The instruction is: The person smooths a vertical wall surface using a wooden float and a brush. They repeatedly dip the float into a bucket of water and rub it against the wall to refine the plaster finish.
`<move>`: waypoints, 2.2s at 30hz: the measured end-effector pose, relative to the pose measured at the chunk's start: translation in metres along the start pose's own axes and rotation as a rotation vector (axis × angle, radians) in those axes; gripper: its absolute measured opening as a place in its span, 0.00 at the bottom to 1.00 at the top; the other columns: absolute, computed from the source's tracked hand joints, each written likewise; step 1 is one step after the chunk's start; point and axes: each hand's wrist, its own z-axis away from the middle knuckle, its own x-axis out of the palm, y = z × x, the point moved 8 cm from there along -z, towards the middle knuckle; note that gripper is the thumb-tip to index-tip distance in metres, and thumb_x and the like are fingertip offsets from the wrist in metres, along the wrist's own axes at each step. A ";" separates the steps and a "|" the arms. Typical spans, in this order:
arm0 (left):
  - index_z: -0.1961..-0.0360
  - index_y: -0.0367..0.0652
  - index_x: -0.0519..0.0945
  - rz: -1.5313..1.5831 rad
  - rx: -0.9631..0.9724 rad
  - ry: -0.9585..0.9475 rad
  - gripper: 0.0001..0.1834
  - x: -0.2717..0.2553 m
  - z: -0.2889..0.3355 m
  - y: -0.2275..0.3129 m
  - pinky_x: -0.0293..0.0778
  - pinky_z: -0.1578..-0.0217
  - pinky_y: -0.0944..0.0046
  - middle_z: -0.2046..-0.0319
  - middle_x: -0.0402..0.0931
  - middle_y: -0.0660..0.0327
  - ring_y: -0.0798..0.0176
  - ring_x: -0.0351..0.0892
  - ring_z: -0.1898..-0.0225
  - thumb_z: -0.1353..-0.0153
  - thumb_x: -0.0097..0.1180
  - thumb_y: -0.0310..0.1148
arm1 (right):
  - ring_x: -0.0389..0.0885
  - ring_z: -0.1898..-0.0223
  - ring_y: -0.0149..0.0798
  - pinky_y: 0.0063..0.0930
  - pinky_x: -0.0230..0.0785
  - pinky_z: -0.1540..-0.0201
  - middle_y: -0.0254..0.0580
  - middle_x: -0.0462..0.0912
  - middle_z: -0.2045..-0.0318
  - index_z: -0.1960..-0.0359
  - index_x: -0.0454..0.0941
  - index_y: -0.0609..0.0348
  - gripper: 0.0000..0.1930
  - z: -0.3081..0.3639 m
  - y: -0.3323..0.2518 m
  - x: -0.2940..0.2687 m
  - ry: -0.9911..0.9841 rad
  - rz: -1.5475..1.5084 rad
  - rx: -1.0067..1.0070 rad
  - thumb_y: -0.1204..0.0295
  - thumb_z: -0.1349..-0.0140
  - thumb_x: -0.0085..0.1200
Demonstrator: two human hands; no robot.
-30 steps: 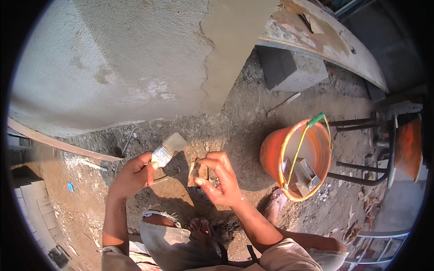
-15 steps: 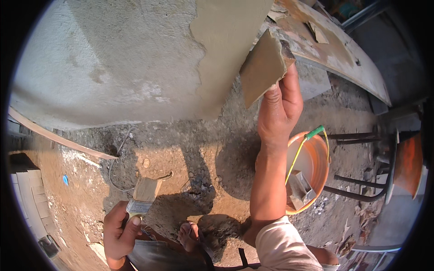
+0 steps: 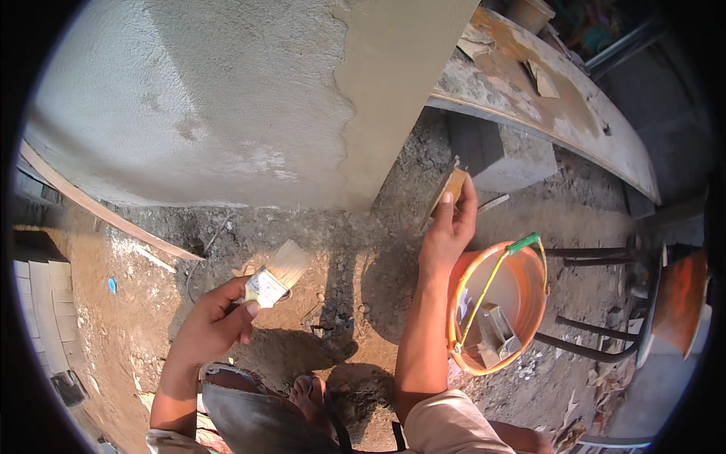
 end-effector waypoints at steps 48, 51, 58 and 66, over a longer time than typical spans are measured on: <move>0.33 0.37 0.72 -0.194 0.080 -0.074 0.23 -0.034 -0.034 -0.046 0.74 0.68 0.68 0.64 0.80 0.62 0.74 0.76 0.73 0.28 0.52 0.28 | 0.75 0.55 0.46 0.42 0.59 0.47 0.45 0.79 0.53 0.41 0.77 0.61 0.24 0.167 -0.006 0.044 -0.479 0.511 -0.414 0.67 0.39 0.64; 0.33 0.39 0.72 -0.179 0.052 -0.312 0.23 0.004 -0.055 -0.035 0.73 0.69 0.69 0.64 0.81 0.63 0.74 0.74 0.74 0.28 0.53 0.30 | 0.74 0.55 0.47 0.42 0.59 0.47 0.46 0.79 0.53 0.38 0.76 0.61 0.24 0.180 -0.023 0.049 -0.757 0.523 -0.395 0.66 0.34 0.61; 0.37 0.43 0.76 -0.752 0.122 -0.334 0.24 0.001 -0.008 -0.045 0.77 0.66 0.58 0.62 0.84 0.50 0.55 0.84 0.70 0.34 0.60 0.33 | 0.75 0.52 0.27 0.22 0.71 0.49 0.36 0.77 0.47 0.27 0.65 0.60 0.28 0.050 0.029 -0.011 -0.158 0.182 0.007 0.67 0.25 0.54; 0.39 0.43 0.78 -0.666 0.073 -0.057 0.27 -0.019 0.058 -0.010 0.78 0.63 0.51 0.63 0.84 0.44 0.40 0.84 0.65 0.42 0.64 0.29 | 0.76 0.42 0.32 0.26 0.69 0.40 0.43 0.77 0.39 0.28 0.65 0.62 0.28 -0.013 -0.112 0.088 -0.486 -0.101 -0.574 0.67 0.25 0.55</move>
